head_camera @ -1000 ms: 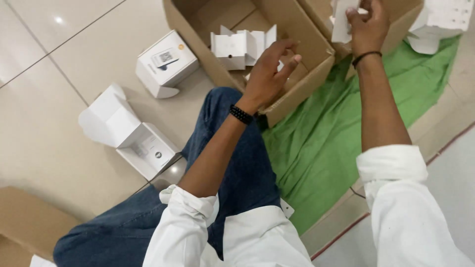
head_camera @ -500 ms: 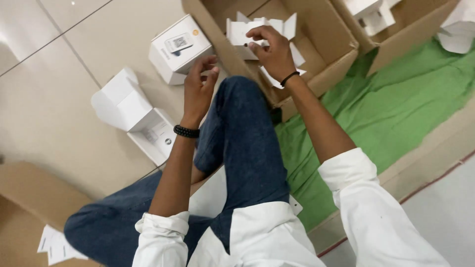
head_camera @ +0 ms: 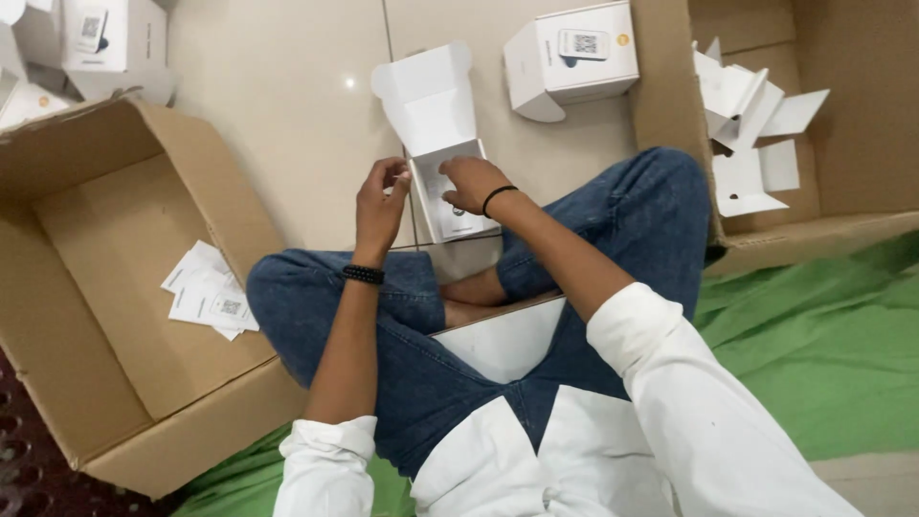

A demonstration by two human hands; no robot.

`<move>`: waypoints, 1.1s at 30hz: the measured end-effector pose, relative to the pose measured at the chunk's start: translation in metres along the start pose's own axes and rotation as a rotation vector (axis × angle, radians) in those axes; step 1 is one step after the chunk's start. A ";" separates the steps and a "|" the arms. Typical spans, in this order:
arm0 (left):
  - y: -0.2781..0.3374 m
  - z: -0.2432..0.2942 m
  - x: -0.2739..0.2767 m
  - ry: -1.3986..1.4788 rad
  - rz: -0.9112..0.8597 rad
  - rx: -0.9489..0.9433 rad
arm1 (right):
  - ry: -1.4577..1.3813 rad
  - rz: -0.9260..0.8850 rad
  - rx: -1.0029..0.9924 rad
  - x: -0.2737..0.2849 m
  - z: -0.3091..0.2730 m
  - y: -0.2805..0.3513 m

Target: The person packages electronic devices and manuals into white boxes.

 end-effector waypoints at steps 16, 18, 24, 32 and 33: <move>0.002 -0.019 0.003 0.137 0.014 0.138 | 0.201 0.163 -0.418 -0.086 -0.012 -0.022; 0.000 -0.021 0.002 0.135 0.013 0.131 | 0.216 0.177 -0.388 -0.081 -0.012 -0.020; -0.001 -0.029 -0.004 0.119 0.000 0.102 | 0.295 0.080 -0.246 -0.037 -0.019 -0.005; -0.003 0.000 -0.018 0.198 -0.085 0.139 | -0.550 0.296 -0.224 0.055 0.029 0.066; -0.004 0.000 -0.023 0.201 -0.080 0.139 | -0.546 0.294 -0.221 0.050 0.045 0.064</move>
Point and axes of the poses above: each hand's wrist, its own y-axis away from the middle knuckle, its own x-axis out of the back of the hand, z = x × y, the point moved 2 cm from there along -y, towards the middle knuckle, and after that the axes turned 13 degrees about -x, right-handed, at the moved point
